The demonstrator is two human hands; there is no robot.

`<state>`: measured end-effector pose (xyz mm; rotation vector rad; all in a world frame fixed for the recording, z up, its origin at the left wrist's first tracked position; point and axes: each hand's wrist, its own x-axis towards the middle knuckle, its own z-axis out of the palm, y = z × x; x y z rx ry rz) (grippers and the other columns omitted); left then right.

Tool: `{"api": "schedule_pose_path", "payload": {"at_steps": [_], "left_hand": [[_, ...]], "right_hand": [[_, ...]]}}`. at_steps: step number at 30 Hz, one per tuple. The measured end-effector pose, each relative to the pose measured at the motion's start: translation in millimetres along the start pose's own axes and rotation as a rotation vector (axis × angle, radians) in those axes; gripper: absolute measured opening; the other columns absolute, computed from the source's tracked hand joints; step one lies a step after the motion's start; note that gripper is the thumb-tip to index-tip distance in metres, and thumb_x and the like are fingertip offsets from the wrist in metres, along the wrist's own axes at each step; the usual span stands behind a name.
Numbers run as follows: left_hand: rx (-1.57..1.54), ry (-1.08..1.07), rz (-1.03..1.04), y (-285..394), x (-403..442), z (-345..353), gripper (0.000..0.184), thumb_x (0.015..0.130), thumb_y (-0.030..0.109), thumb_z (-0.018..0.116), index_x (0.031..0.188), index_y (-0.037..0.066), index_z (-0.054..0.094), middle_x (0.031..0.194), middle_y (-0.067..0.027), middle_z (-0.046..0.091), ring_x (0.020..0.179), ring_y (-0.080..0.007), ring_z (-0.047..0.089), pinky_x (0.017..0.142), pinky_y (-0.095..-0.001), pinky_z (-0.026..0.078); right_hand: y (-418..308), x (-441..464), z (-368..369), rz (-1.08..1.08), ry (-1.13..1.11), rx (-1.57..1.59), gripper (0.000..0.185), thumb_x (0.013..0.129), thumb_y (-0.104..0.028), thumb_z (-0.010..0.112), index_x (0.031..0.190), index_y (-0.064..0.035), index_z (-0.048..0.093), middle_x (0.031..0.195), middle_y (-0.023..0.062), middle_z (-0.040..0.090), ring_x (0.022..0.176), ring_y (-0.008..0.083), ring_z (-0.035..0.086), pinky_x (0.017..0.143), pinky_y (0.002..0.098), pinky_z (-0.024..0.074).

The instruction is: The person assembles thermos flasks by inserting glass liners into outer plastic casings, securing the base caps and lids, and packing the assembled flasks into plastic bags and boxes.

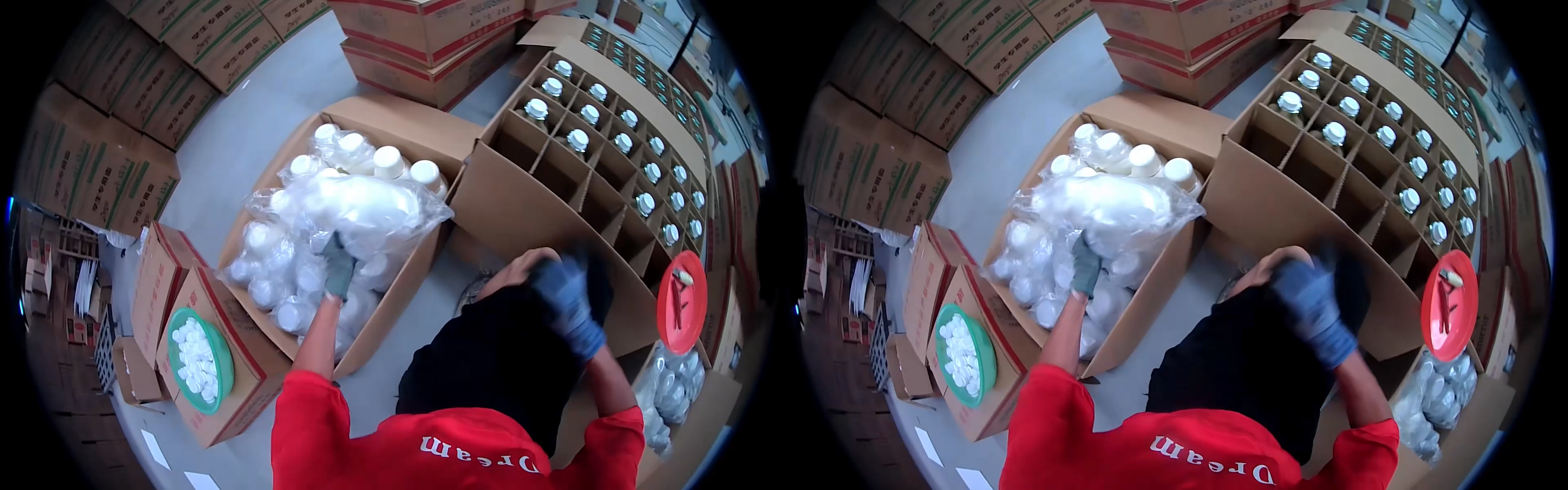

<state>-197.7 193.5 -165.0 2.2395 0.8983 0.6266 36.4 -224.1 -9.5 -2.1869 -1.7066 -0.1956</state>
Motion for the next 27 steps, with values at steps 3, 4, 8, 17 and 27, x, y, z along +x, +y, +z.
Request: {"api": "schedule_pose_path", "payload": {"at_steps": [3,4,8,17,27], "left_hand": [[0.286,-0.202,-0.117,7.2,37.1,19.8,0.049,0.081,0.002,0.054,0.131,-0.002,0.052,0.115,-0.0247,0.064,0.107,-0.0379,0.062,0.094,-0.0427,0.048],[0.326,-0.240,-0.019,2.5,45.5,30.5,0.049,0.080,0.003,0.052,0.129,-0.001,0.053,0.111,-0.0280,0.064,0.103,-0.0411,0.062,0.092,-0.0447,0.048],[0.423,-0.494,0.143,-43.6,82.6,87.2,0.035,0.081,0.014,0.055,0.113,0.000,0.062,0.104,-0.0256,0.066,0.097,-0.0383,0.064,0.088,-0.0451,0.048],[0.650,-0.467,-0.013,-56.0,179.9,-21.4,0.023,0.077,0.025,0.068,0.081,0.003,0.071,0.077,-0.0196,0.070,0.074,-0.0311,0.070,0.073,-0.0408,0.054],[0.665,-0.478,-0.198,-156.1,172.6,77.1,0.033,0.082,0.029,0.063,0.104,0.005,0.068,0.103,-0.0224,0.069,0.098,-0.0349,0.067,0.088,-0.0453,0.050]], "right_hand": [[70.1,30.8,-21.7,0.445,0.319,-0.194,0.012,0.082,-0.014,0.063,0.089,-0.0054,0.062,0.100,0.0142,0.058,0.099,0.0369,0.053,0.093,0.0473,0.0394],[95.7,24.7,-10.8,0.449,0.221,-0.307,0.018,0.084,-0.019,0.064,0.096,-0.0049,0.061,0.107,0.0145,0.058,0.107,0.0368,0.051,0.099,0.0491,0.0371],[113.9,13.4,28.1,0.477,-0.033,-0.440,0.040,0.083,-0.022,0.067,0.117,-0.0055,0.056,0.121,0.0174,0.057,0.123,0.0371,0.047,0.110,0.0502,0.0304],[20.3,31.4,-15.2,0.440,-0.108,0.526,0.043,0.082,-0.018,0.063,0.122,-0.0023,0.062,0.130,0.0182,0.056,0.127,0.0372,0.048,0.111,0.0460,0.0330],[81.6,19.9,57.5,0.672,-0.121,0.828,0.032,0.101,-0.019,0.043,0.114,-0.0012,0.066,0.113,0.0150,0.065,0.109,0.0281,0.059,0.102,0.0336,0.0417]]}}
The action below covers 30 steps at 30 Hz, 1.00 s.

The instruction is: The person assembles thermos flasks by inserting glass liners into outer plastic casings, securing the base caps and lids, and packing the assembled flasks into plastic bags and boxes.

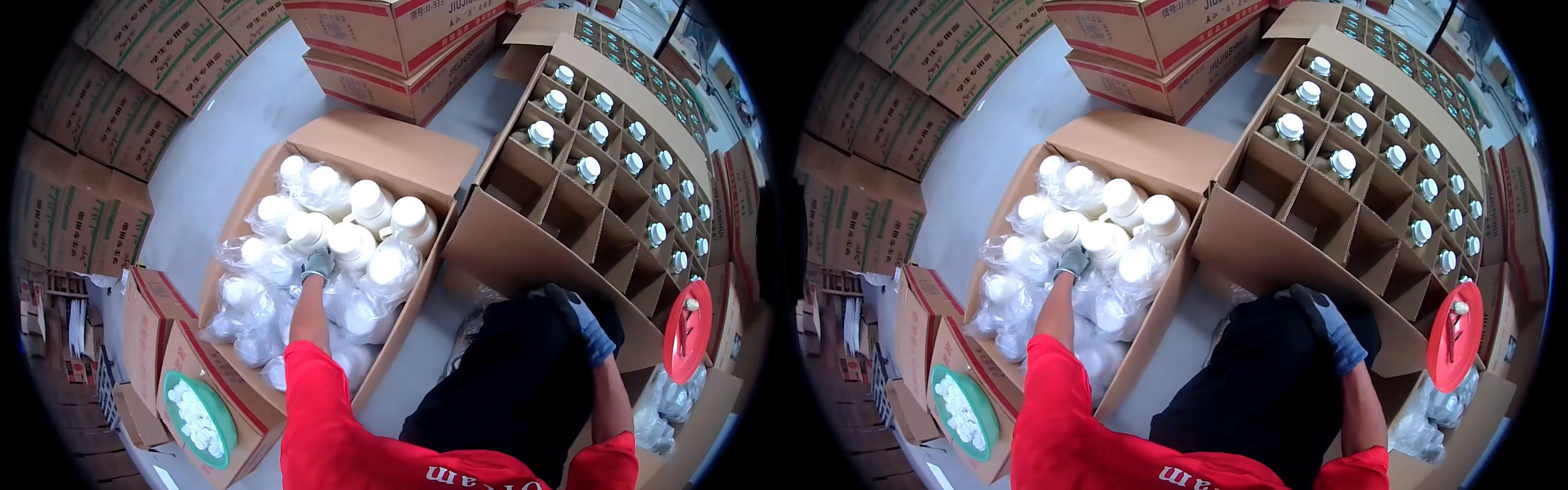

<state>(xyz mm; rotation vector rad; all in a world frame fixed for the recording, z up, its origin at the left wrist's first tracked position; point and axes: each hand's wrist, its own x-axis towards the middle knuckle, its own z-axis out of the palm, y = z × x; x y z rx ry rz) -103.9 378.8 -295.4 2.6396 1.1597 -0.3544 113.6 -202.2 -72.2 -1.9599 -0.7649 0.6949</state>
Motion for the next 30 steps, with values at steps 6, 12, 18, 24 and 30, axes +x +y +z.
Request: {"api": "schedule_pose_path", "payload": {"at_steps": [6,12,18,24,30], "left_hand": [[-0.205,0.071,0.226,61.4,-105.3,-191.9,0.027,0.081,0.023,0.070,0.098,0.002,0.065,0.086,-0.0155,0.068,0.078,-0.0294,0.066,0.070,-0.0402,0.050],[-0.544,0.460,0.611,183.6,-267.0,-291.0,0.024,0.080,0.013,0.071,0.100,0.001,0.064,0.080,-0.0148,0.067,0.071,-0.0275,0.066,0.065,-0.0379,0.051],[-0.672,0.142,1.139,291.7,-355.8,-202.9,0.040,0.080,0.005,0.068,0.120,0.003,0.061,0.115,-0.0199,0.065,0.104,-0.0374,0.063,0.088,-0.0393,0.051],[-1.409,-0.380,0.737,339.5,-369.3,-143.7,0.041,0.096,0.012,0.053,0.133,-0.004,0.052,0.131,-0.0169,0.060,0.124,-0.0248,0.056,0.106,-0.0357,0.042],[-1.281,-0.342,1.020,369.6,-391.5,-134.8,0.038,0.098,0.021,0.048,0.123,-0.005,0.059,0.122,-0.0163,0.063,0.119,-0.0287,0.058,0.105,-0.0397,0.043]], "right_hand": [[-34.5,-7.3,4.0,0.030,0.146,-0.239,0.031,0.093,-0.021,0.060,0.116,-0.0007,0.062,0.116,0.0175,0.063,0.109,0.0295,0.060,0.092,0.0364,0.0475],[-82.7,11.5,18.7,-0.161,0.377,0.485,0.042,0.094,-0.030,0.065,0.129,-0.0088,0.057,0.127,0.0089,0.058,0.115,0.0228,0.056,0.094,0.0352,0.0471],[-82.0,-45.5,-38.4,-0.434,0.417,0.605,0.044,0.092,-0.035,0.062,0.123,-0.0036,0.057,0.114,0.0103,0.062,0.107,0.0199,0.058,0.092,0.0382,0.0487],[-71.4,-163.5,-20.2,-0.651,0.263,-0.145,0.040,0.077,-0.024,0.074,0.113,-0.0064,0.065,0.115,0.0127,0.061,0.106,0.0332,0.057,0.103,0.0526,0.0390],[-36.4,-205.1,-19.2,-0.511,0.388,-0.061,0.036,0.081,-0.030,0.070,0.111,-0.0105,0.069,0.118,0.0108,0.062,0.111,0.0320,0.057,0.107,0.0467,0.0365]]}}
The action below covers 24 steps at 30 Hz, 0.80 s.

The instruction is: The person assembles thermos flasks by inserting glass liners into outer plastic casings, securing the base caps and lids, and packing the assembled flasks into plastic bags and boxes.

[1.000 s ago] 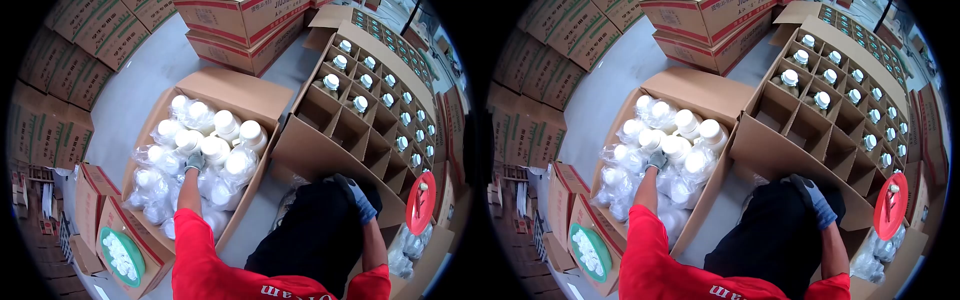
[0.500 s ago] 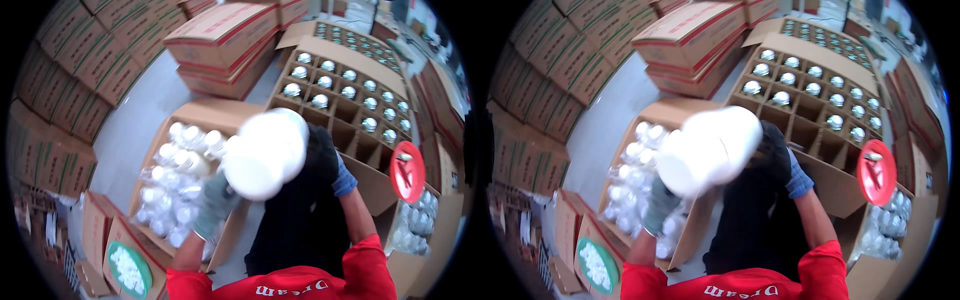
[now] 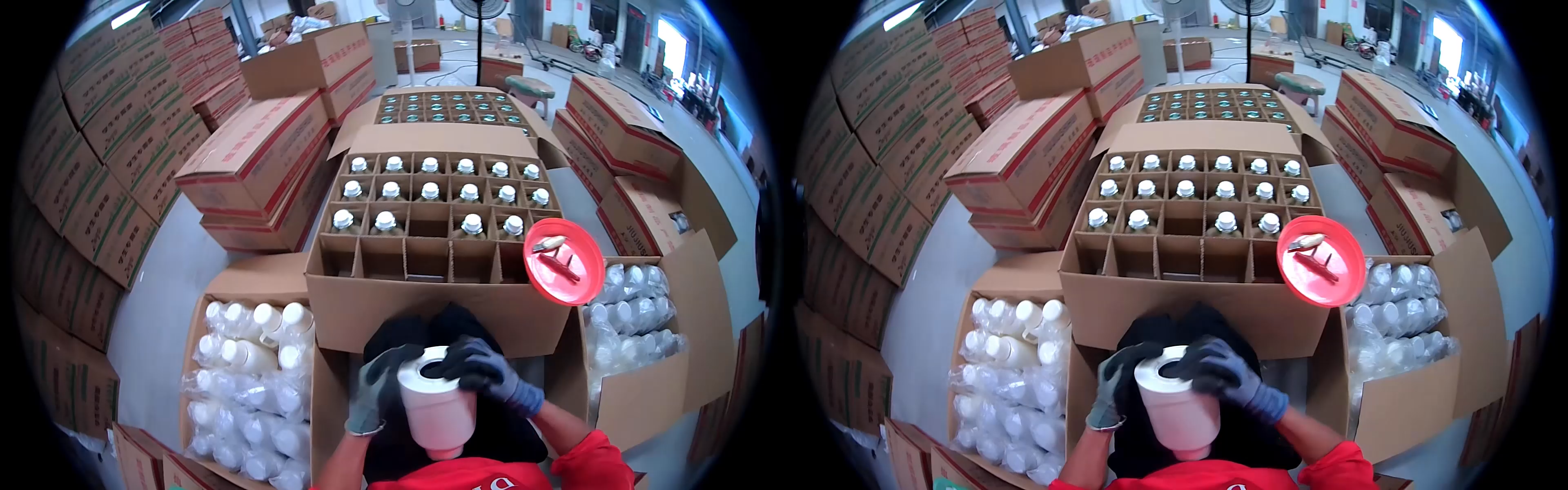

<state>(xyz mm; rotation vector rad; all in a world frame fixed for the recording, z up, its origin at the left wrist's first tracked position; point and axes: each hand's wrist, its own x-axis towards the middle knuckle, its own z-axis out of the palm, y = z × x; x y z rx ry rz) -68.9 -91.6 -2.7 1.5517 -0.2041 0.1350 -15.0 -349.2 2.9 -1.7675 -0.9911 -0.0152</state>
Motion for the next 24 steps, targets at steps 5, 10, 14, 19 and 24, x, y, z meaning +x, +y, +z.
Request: {"api": "schedule_pose_path", "payload": {"at_steps": [5,10,14,19,24], "left_hand": [[-0.068,0.286,0.031,-8.1,4.3,1.8,0.038,0.096,0.021,0.049,0.121,-0.005,0.060,0.116,-0.0166,0.066,0.113,-0.0286,0.061,0.102,-0.0409,0.045],[-0.358,0.088,-0.026,-40.3,-25.3,-27.1,0.045,0.099,0.037,0.044,0.116,-0.001,0.063,0.119,-0.0165,0.064,0.114,-0.0296,0.061,0.104,-0.0435,0.045],[0.104,0.146,0.011,-9.4,-1.7,-9.1,0.043,0.099,0.034,0.047,0.114,-0.002,0.064,0.118,-0.0155,0.065,0.108,-0.0243,0.062,0.098,-0.0371,0.048],[-0.195,0.126,-0.063,7.5,-21.4,-26.2,0.054,0.100,0.040,0.044,0.129,-0.004,0.055,0.125,-0.0175,0.062,0.114,-0.0296,0.060,0.104,-0.0384,0.043],[0.504,-0.333,0.023,46.5,24.5,-12.6,0.070,0.075,0.025,0.082,0.134,-0.001,0.054,0.143,-0.0155,0.049,0.136,-0.0266,0.042,0.112,-0.0383,0.034]], "right_hand": [[-9.4,-1.8,-35.7,0.151,0.103,0.037,0.036,0.082,-0.018,0.067,0.116,-0.0078,0.067,0.125,0.0133,0.059,0.121,0.0328,0.052,0.106,0.0443,0.0372],[25.0,-11.3,-56.4,0.092,-0.037,-0.169,0.038,0.078,-0.018,0.071,0.115,-0.0108,0.068,0.128,0.0142,0.056,0.123,0.0330,0.050,0.106,0.0443,0.0393],[14.7,-4.8,-32.9,0.195,0.072,0.043,0.043,0.082,-0.020,0.073,0.121,-0.0060,0.062,0.122,0.0137,0.060,0.121,0.0296,0.053,0.102,0.0402,0.0431],[-6.2,5.4,-62.7,0.695,0.086,-0.259,0.047,0.085,-0.026,0.074,0.124,-0.0031,0.059,0.122,0.0148,0.061,0.113,0.0236,0.058,0.097,0.0362,0.0471],[-32.1,29.3,-15.2,0.190,-0.026,-0.057,0.063,0.084,-0.037,0.072,0.134,-0.0042,0.051,0.124,0.0177,0.058,0.113,0.0317,0.057,0.099,0.0395,0.0446]]}}
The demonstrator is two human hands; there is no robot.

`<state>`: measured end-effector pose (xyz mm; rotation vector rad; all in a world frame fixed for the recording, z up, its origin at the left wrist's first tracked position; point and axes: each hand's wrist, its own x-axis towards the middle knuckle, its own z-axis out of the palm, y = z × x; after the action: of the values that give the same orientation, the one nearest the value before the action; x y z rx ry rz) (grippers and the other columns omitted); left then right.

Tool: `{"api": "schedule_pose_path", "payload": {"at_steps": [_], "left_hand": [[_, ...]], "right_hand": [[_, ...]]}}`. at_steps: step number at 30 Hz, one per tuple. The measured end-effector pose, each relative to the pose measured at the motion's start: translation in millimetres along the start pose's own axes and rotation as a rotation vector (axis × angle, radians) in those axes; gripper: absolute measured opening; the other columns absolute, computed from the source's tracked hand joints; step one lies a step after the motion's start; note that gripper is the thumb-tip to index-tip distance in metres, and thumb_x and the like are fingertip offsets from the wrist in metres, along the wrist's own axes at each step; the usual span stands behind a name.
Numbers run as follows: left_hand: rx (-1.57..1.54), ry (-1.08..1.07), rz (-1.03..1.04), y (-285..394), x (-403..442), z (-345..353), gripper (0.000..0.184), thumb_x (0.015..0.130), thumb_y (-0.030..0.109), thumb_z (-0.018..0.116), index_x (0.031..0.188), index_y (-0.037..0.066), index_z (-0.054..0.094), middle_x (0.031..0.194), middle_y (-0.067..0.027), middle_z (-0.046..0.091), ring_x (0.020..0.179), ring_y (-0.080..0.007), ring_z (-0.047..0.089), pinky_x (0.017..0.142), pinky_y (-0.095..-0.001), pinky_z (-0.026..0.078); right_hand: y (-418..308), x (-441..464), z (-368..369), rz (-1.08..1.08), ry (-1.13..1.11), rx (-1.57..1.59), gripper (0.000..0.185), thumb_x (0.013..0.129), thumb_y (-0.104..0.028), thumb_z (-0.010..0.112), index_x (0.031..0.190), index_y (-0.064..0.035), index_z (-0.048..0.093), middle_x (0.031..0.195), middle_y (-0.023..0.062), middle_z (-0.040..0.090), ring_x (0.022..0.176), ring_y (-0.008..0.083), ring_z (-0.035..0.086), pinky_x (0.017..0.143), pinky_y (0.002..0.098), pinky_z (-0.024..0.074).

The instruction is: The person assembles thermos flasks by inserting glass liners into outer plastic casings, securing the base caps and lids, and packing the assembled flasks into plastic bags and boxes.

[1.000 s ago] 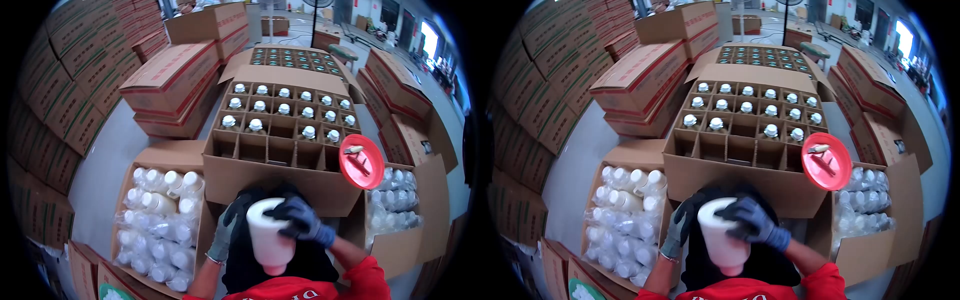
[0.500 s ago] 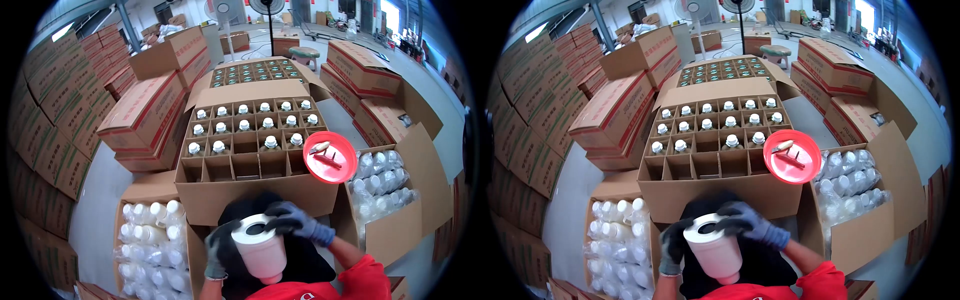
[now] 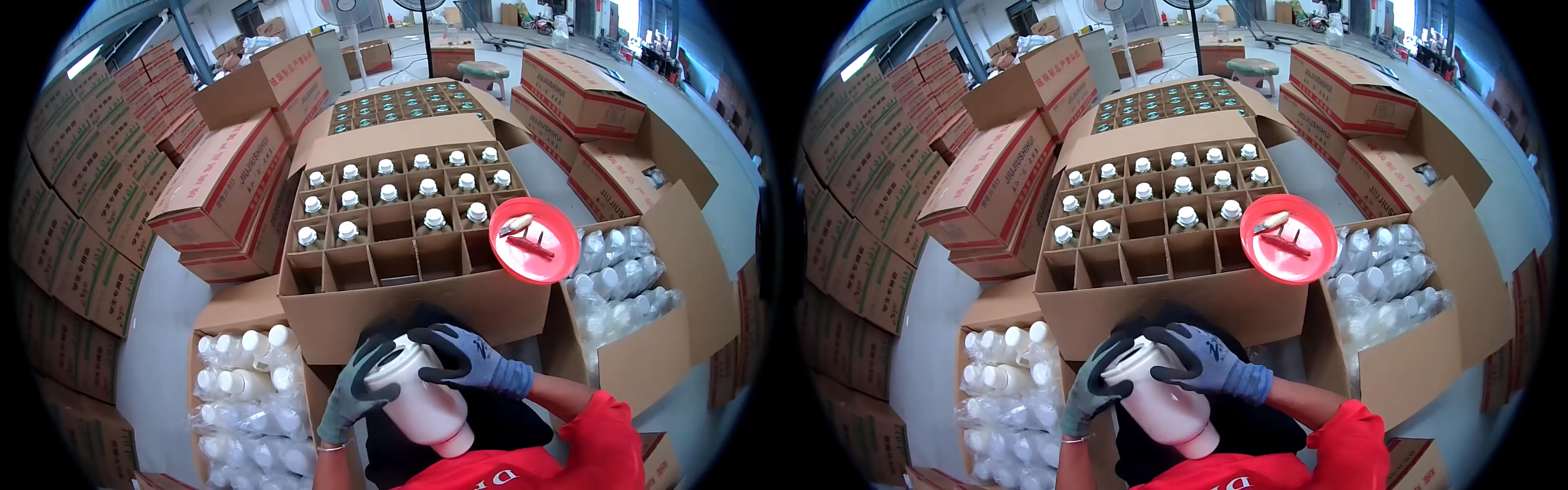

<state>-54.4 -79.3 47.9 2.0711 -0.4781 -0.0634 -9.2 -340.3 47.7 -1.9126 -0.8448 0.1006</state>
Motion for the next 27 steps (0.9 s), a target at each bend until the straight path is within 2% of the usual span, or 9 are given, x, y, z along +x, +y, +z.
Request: {"api": "schedule_pose_path", "payload": {"at_steps": [5,9,11,15,17,19,22,24,27], "left_hand": [[-0.435,0.263,-0.068,-1.2,10.0,-16.6,0.061,0.080,0.031,0.077,0.131,0.005,0.060,0.139,-0.0176,0.052,0.133,-0.0306,0.046,0.110,-0.0404,0.035],[0.185,0.195,0.249,15.4,8.3,-35.5,0.050,0.079,0.039,0.074,0.121,0.013,0.069,0.136,-0.0161,0.056,0.129,-0.0353,0.049,0.111,-0.0468,0.035],[0.270,0.087,0.286,14.6,1.9,-31.7,0.050,0.082,0.041,0.068,0.123,0.014,0.068,0.136,-0.0151,0.057,0.129,-0.0371,0.048,0.111,-0.0487,0.033],[-0.168,-0.042,0.089,0.4,0.5,-9.0,0.062,0.095,0.050,0.045,0.132,0.002,0.058,0.138,-0.0206,0.053,0.131,-0.0388,0.046,0.111,-0.0458,0.033],[-0.219,0.195,0.110,-30.7,-12.6,4.5,0.059,0.094,0.045,0.050,0.130,-0.001,0.058,0.135,-0.0200,0.056,0.127,-0.0339,0.052,0.109,-0.0434,0.037],[-0.671,0.619,-0.230,-65.1,-28.2,24.4,0.045,0.099,0.030,0.053,0.128,-0.004,0.058,0.130,-0.0166,0.060,0.117,-0.0274,0.059,0.107,-0.0382,0.041],[-0.504,0.475,-0.237,-51.4,-17.7,15.1,0.054,0.101,0.036,0.048,0.140,-0.002,0.046,0.143,-0.0168,0.048,0.133,-0.0274,0.045,0.113,-0.0402,0.033],[-0.388,0.340,-0.189,-42.0,-10.3,19.4,0.049,0.100,0.031,0.053,0.138,0.000,0.051,0.141,-0.0176,0.050,0.133,-0.0284,0.046,0.113,-0.0409,0.032],[-0.169,0.080,0.019,-14.0,2.1,1.9,0.064,0.087,0.039,0.066,0.140,0.005,0.051,0.146,-0.0173,0.045,0.140,-0.0364,0.036,0.116,-0.0453,0.027]], "right_hand": [[-3.9,27.6,4.4,-0.220,0.071,-0.093,0.070,0.084,-0.039,0.070,0.141,-0.0078,0.045,0.133,0.0216,0.051,0.121,0.0384,0.050,0.106,0.0468,0.0381],[-10.4,34.8,-0.3,-0.305,0.090,-0.160,0.068,0.080,-0.040,0.074,0.137,-0.0104,0.050,0.131,0.0210,0.049,0.118,0.0404,0.050,0.102,0.0487,0.0402],[-8.8,30.1,-1.6,-0.315,0.066,-0.109,0.067,0.078,-0.040,0.076,0.133,-0.0103,0.054,0.126,0.0203,0.051,0.113,0.0403,0.051,0.099,0.0476,0.0422],[2.0,13.5,19.7,0.091,0.013,0.015,0.046,0.077,-0.036,0.078,0.108,-0.0055,0.062,0.110,0.0161,0.057,0.101,0.0343,0.056,0.090,0.0405,0.0466],[29.9,6.5,25.7,0.075,0.058,0.113,0.039,0.081,-0.028,0.075,0.107,-0.0019,0.060,0.104,0.0167,0.058,0.095,0.0327,0.060,0.084,0.0398,0.0487],[45.5,-1.1,8.5,0.131,0.207,-0.050,0.043,0.082,-0.027,0.075,0.112,-0.0013,0.059,0.105,0.0177,0.059,0.097,0.0325,0.060,0.084,0.0394,0.0493],[32.8,8.1,-3.3,0.322,0.317,-0.088,0.049,0.084,-0.027,0.074,0.122,-0.0008,0.056,0.112,0.0189,0.059,0.105,0.0333,0.060,0.091,0.0388,0.0486],[25.7,3.4,13.1,0.251,0.152,0.022,0.051,0.085,-0.027,0.072,0.126,-0.0010,0.055,0.119,0.0194,0.058,0.110,0.0341,0.059,0.095,0.0385,0.0471],[6.9,10.7,18.9,0.125,0.035,0.030,0.057,0.087,-0.029,0.069,0.133,-0.0010,0.051,0.131,0.0188,0.056,0.119,0.0345,0.055,0.103,0.0401,0.0421]]}}
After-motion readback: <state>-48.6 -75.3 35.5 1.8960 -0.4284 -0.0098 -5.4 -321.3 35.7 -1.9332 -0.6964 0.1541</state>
